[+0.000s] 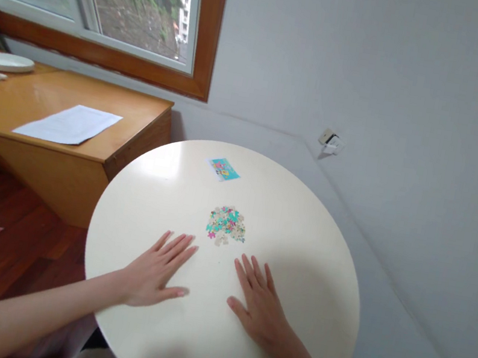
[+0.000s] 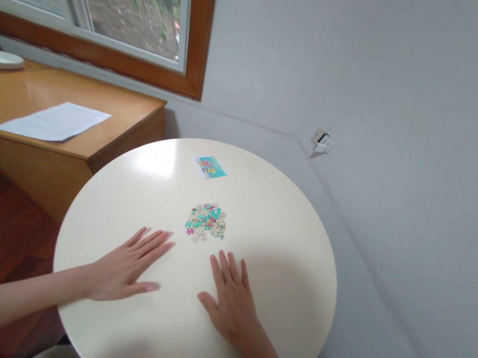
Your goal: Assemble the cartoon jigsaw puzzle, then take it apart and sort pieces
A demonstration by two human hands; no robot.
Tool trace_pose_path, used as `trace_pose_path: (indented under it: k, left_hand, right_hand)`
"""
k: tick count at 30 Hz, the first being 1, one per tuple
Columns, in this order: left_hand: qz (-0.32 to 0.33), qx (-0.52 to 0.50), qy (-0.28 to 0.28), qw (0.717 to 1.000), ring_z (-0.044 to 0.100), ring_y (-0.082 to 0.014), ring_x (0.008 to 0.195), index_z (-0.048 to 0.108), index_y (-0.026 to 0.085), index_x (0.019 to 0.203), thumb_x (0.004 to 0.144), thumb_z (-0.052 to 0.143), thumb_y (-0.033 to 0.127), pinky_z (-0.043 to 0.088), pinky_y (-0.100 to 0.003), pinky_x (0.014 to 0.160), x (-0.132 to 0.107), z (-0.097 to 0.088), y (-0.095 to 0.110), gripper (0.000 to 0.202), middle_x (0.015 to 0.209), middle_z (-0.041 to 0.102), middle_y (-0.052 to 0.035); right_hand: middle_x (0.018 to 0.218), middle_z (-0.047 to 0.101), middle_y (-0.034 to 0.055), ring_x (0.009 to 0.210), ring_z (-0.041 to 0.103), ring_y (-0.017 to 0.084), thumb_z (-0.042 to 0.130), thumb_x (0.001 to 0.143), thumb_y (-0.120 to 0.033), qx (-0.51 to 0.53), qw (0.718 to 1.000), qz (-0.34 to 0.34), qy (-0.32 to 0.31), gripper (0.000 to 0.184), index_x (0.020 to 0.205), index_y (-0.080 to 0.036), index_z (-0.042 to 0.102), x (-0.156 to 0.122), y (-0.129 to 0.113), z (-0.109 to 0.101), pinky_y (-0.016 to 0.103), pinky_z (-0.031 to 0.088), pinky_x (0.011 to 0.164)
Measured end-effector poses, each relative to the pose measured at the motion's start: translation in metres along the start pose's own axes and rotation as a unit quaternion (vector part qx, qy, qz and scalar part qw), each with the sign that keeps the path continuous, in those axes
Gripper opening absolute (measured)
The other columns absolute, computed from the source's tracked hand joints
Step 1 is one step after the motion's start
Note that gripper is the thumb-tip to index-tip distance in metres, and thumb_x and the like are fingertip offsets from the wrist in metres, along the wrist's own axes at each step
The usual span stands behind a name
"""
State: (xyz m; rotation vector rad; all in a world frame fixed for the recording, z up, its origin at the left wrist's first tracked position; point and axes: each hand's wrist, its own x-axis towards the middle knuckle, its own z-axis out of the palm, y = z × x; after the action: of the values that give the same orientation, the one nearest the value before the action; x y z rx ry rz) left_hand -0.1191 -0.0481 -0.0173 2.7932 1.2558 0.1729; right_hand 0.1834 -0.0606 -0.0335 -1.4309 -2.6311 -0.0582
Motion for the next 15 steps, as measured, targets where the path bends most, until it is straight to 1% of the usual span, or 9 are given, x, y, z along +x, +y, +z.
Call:
trace_pose_path:
  k: [3,6,10,15]
  left_hand:
    - [-0.003,-0.001,-0.006,1.000,0.018,-0.0314,0.139,0.015,0.018,0.146,0.088,0.027,0.063,0.007,-0.055,0.111,0.0041,0.0012,0.0030,0.075,0.151,0.018,-0.0149]
    - [-0.007,-0.002,-0.019,1.000,0.018,-0.0309,0.139,0.019,0.017,0.146,0.088,0.026,0.063,0.007,-0.055,0.111,0.0076,-0.0023,0.0050,0.074,0.151,0.019,-0.0150]
    - [-0.017,0.001,-0.030,0.999,0.018,-0.0301,0.139,0.022,0.017,0.145,0.088,0.024,0.064,0.008,-0.054,0.111,0.0081,-0.0073,0.0073,0.074,0.150,0.019,-0.0149]
    - [-0.023,0.008,-0.037,0.999,0.019,-0.0287,0.139,0.022,0.018,0.145,0.087,0.023,0.065,0.008,-0.052,0.112,0.0088,-0.0075,0.0079,0.074,0.151,0.020,-0.0141]
  right_hand:
    - [0.149,0.028,0.0085,0.138,0.024,0.028,0.041,0.089,-0.044,-0.004,1.000,0.007,-0.022,0.064,0.146,-0.021,0.021,0.0013,-0.0031,0.0017,0.053,0.021,0.110]
    - [0.149,0.028,0.0077,0.138,0.025,0.027,0.039,0.090,-0.044,-0.008,1.000,0.013,-0.021,0.061,0.144,-0.021,0.025,0.0043,-0.0034,-0.0011,0.052,0.021,0.110]
    - [0.149,0.028,0.0078,0.137,0.025,0.026,0.037,0.091,-0.045,-0.011,1.000,0.015,-0.024,0.059,0.143,-0.020,0.028,0.0045,-0.0045,-0.0040,0.052,0.020,0.110]
    - [0.149,0.030,0.0070,0.137,0.026,0.025,0.037,0.091,-0.045,-0.010,1.000,0.019,-0.017,0.059,0.143,-0.021,0.028,0.0047,-0.0062,-0.0033,0.051,0.021,0.110]
